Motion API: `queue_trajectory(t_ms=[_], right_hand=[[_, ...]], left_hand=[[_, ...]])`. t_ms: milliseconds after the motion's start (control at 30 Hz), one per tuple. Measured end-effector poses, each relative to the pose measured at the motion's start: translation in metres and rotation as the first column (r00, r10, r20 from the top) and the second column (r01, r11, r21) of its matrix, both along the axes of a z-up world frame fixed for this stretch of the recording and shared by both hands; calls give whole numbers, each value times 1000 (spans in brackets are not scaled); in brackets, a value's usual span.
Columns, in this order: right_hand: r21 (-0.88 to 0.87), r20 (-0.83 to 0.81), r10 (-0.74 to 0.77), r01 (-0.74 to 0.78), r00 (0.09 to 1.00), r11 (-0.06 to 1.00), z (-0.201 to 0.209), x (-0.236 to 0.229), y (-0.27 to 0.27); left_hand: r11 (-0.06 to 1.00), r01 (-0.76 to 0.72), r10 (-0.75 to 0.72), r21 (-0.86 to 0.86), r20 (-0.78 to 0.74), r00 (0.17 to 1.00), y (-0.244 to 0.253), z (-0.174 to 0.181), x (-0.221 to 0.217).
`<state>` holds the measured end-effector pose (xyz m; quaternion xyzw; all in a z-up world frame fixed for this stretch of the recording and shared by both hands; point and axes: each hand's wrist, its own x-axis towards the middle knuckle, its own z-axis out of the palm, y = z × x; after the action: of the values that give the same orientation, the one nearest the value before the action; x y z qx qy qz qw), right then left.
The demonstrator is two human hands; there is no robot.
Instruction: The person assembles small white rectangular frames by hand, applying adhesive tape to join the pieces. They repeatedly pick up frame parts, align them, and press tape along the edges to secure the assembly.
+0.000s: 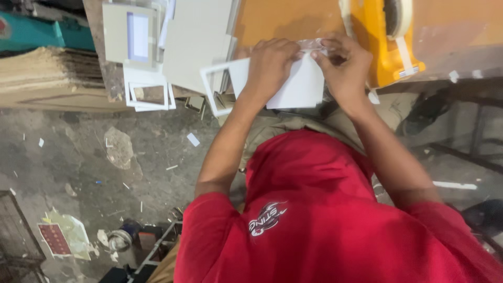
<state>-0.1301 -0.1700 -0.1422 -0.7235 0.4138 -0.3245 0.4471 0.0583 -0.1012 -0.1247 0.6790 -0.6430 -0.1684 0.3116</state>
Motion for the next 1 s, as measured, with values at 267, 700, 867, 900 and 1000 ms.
queue_trajectory(t_ms=[267,700,867,900,1000], right_hand=[[-345,-304,1,-111,953,932,1,8,14],[-409,-324,-140,-5,936,912,66,-54,21],[-454,-493,-124,-133,861,881,81,-116,-9],[-424,-491,-89,-149,867,893,79,-122,-15],[-267,-492,-59,-86,869,960,71,-129,-15]], left_hand=[[949,-78,123,-307,129,984,7,-38,-8],[946,-102,169,-308,200,965,3,-46,-7],[950,-98,166,-295,216,962,2,-49,-6],[948,-97,168,-304,216,962,0,-50,-5],[950,-102,177,-295,240,954,2,-53,-6]])
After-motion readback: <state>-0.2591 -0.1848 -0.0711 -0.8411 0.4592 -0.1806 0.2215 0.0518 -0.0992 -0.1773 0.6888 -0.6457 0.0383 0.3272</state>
